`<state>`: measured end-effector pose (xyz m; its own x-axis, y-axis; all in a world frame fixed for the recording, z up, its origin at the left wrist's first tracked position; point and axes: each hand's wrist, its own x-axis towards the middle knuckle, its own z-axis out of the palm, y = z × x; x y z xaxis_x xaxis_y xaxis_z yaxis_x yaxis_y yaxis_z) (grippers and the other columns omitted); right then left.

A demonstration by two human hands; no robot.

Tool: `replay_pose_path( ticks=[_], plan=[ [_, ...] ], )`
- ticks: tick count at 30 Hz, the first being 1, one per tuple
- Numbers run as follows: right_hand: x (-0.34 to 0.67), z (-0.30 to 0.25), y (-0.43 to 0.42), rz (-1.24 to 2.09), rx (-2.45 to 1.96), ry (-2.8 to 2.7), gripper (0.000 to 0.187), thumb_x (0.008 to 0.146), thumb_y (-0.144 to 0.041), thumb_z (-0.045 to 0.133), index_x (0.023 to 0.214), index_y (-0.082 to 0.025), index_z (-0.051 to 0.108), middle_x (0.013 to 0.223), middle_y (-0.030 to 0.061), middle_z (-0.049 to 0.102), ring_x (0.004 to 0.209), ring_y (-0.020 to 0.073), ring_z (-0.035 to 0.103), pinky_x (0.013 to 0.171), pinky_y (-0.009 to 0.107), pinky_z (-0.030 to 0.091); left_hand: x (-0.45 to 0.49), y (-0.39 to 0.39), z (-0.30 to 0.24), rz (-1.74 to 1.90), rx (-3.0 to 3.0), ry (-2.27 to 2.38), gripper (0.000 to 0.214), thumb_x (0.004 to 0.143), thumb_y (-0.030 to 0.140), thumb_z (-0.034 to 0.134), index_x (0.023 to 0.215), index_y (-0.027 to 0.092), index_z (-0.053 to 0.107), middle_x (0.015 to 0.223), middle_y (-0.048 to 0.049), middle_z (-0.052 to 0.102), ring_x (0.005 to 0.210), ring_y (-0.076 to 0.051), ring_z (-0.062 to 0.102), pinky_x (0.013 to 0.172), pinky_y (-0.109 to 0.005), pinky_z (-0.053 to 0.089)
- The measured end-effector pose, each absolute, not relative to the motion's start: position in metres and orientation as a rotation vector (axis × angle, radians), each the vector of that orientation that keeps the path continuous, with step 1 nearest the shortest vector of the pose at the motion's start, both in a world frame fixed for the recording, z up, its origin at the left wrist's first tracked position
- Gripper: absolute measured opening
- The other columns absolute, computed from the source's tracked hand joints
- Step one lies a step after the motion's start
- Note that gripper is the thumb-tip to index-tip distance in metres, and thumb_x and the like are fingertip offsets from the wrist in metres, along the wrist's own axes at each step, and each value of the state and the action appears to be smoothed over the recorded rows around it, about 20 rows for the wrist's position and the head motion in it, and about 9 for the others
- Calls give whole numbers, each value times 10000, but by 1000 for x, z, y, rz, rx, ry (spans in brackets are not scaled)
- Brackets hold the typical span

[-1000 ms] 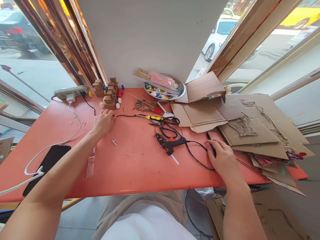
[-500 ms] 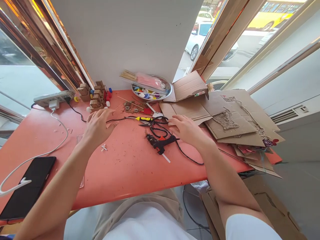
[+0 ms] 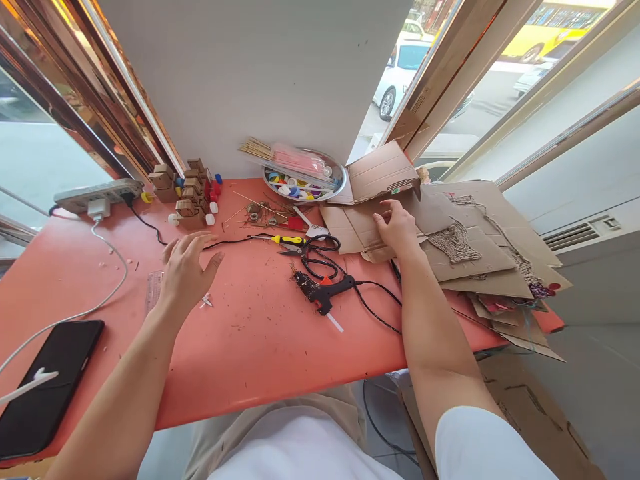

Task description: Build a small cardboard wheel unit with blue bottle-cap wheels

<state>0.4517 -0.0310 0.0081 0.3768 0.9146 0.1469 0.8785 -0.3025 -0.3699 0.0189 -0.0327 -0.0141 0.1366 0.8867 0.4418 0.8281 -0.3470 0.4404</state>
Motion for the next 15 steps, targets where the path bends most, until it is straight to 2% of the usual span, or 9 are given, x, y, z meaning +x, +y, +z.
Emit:
replay_pose_path(
  ticks=[2,6,11,13,15],
  plan=[
    [450,7,-32,145,-2271,-1629,386,973,-251,613,1345,-183,686,1117,169,786,1132,372,719,1077,537,545,22,-35,-16,1013,2305,1747,254,990,409,576,1154,319,748,1258,-79,827,1261,-328,739,1205,-528,480],
    [440,11,-39,180,-2303,-1704,352,877,-267,788,1227,-240,762,1247,169,772,1275,402,674,1100,543,549,22,-38,-16,996,2313,1756,260,999,418,562,1152,328,754,1268,-68,828,1273,-317,740,1216,-521,471],
    [443,25,-52,114,-2594,-1541,453,925,-330,791,1362,-234,728,1469,223,680,1409,439,610,1125,605,534,21,-37,-15,975,2316,1761,260,996,423,560,1137,318,752,1274,-73,831,1266,-321,747,1210,-539,475],
    [453,31,-57,85,-2674,-1440,521,933,-374,791,1414,-196,701,1464,258,671,1407,450,615,1114,601,542,22,-37,-14,974,2314,1758,254,992,421,565,1128,319,754,1269,-71,832,1261,-324,747,1206,-545,478],
    [468,35,-62,86,-2718,-1354,588,886,-448,840,1387,-168,713,1375,281,704,1337,469,663,1073,603,568,23,-38,-14,974,2311,1757,241,988,421,573,1113,326,756,1271,-63,831,1261,-320,746,1211,-542,475]
  ],
)
